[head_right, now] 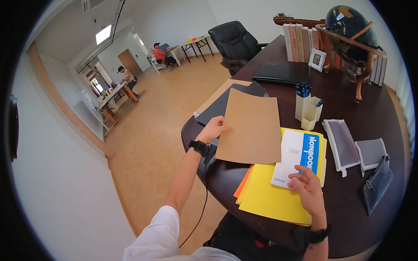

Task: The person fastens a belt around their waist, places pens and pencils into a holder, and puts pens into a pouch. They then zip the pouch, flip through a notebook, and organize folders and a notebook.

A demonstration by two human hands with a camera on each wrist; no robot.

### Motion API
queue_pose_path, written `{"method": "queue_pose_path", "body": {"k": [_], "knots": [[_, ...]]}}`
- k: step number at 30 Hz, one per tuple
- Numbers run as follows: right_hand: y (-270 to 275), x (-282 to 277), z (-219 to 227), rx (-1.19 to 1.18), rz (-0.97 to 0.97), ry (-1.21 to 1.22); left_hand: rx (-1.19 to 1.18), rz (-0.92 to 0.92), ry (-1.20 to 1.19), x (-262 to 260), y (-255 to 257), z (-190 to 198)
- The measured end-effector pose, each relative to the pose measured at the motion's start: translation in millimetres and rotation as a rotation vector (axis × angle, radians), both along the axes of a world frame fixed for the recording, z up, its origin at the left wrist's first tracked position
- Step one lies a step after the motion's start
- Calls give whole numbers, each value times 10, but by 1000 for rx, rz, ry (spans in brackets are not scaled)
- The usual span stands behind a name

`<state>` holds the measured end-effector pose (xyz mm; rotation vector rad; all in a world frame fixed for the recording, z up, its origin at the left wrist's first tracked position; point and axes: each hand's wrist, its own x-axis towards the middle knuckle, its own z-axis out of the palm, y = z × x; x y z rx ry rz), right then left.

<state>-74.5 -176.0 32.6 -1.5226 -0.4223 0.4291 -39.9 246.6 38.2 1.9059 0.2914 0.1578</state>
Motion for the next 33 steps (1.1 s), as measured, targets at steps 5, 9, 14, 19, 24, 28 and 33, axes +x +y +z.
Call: {"method": "queue_pose_path", "body": {"k": [5, 9, 14, 19, 24, 28, 33], "knots": [[4, -9, 35, -24, 0, 0, -61, -27, -199, 115, 39, -16], [-4, -9, 27, -17, 5, -5, -217, -35, -307, 52, -62, 26], [-3, 0, -6, 5, 5, 0, -386, -42, -459, -70, -199, 155], [-9, 2, 4, 37, -19, -13, -462, -84, -490, -278, -440, 307], [-72, 57, -30, 175, -108, -63, -494, -197, -495, -461, -739, 307], [-183, 116, -40, 438, -81, -125, -535, -262, -492, -522, -1069, 314], [-359, 71, -104, 425, -355, -195, -524, -402, -537, -378, -1463, 370]]}}
